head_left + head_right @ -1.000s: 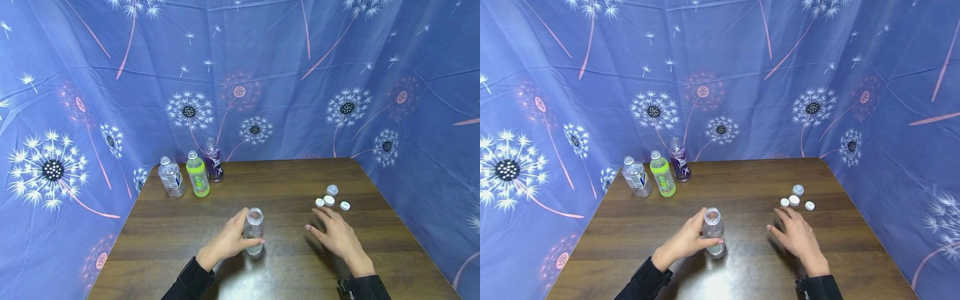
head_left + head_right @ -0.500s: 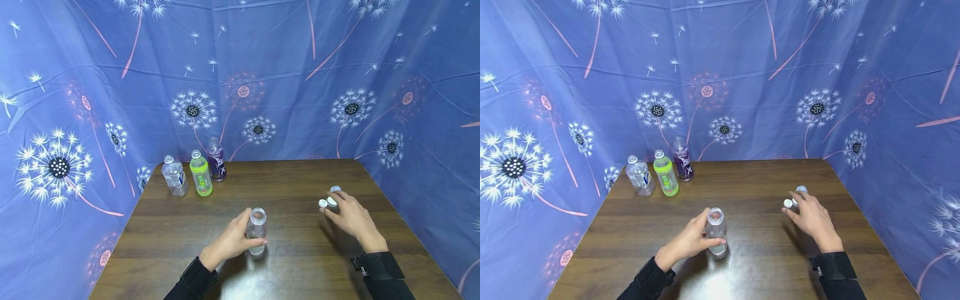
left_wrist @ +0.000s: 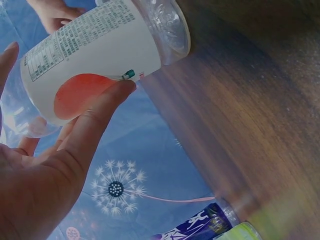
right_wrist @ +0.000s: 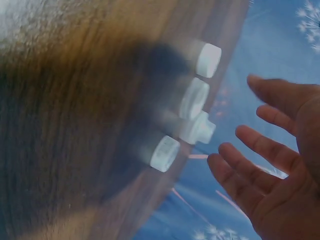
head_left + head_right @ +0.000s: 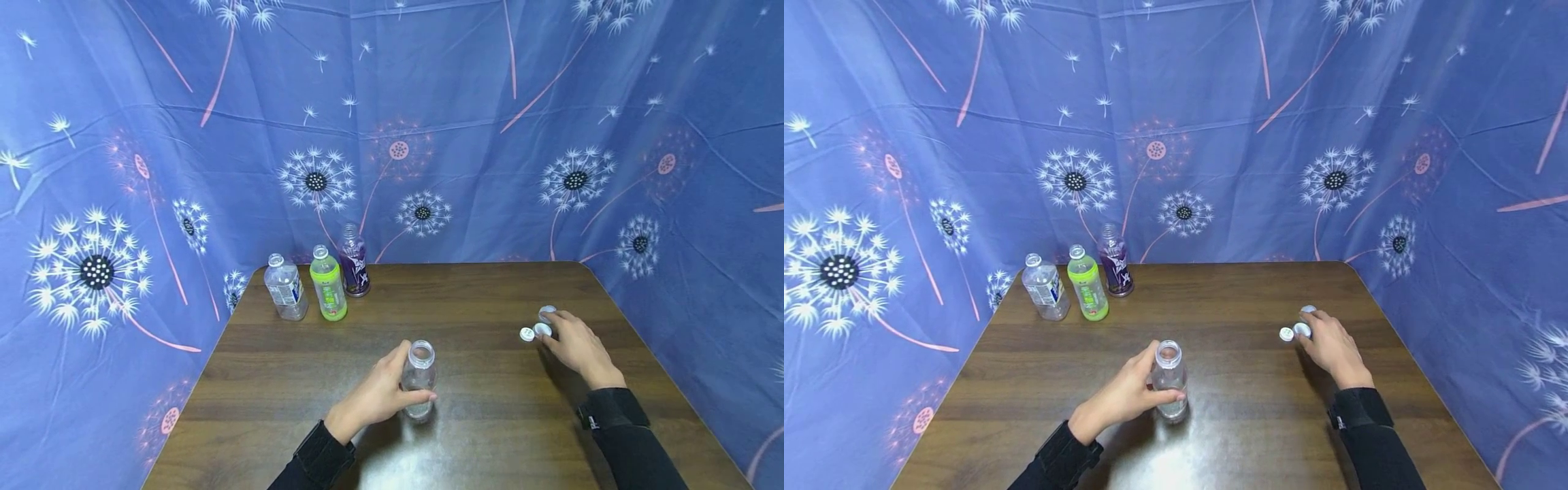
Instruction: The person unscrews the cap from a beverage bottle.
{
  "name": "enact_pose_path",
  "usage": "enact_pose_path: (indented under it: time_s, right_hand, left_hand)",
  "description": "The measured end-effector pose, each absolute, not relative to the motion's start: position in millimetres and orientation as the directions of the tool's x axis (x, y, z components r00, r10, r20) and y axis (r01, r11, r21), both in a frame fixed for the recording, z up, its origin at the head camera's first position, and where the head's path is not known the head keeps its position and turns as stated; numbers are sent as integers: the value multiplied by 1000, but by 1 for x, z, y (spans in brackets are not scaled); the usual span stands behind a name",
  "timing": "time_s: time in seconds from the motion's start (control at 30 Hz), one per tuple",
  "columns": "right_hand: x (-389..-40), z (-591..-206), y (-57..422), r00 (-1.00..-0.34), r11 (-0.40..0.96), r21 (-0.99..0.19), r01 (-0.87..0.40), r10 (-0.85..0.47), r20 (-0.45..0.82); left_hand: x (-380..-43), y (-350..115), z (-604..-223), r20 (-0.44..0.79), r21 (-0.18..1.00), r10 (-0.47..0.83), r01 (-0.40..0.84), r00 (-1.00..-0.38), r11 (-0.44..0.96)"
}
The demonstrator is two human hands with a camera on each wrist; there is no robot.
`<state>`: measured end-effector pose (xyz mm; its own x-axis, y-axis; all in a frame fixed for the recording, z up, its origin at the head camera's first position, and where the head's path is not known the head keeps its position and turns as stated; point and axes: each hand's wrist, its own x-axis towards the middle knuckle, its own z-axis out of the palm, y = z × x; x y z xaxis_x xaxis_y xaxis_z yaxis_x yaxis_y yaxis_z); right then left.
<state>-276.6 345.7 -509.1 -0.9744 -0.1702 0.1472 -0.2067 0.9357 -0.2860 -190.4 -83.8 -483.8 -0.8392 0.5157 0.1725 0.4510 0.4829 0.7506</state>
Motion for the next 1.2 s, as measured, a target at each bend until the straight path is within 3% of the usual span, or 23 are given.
enact_pose_path:
  time_s: [0.2, 0.73, 1.2]
  right_hand:
    - [-290, -522, 342, -965, 936, -260, -239, -198, 174]
    - [-306, -524, 329, -978, 967, -150, -206, -200, 52]
    - [-310, -536, 337, -980, 960, -198, -200, -192, 58]
  left_hand:
    - [-191, -85, -483, 171, 753, 507, 444, -845, 486]
    - [-192, -86, -486, 180, 746, 493, 445, -851, 495]
    - [-191, -85, -490, 188, 751, 491, 446, -851, 486]
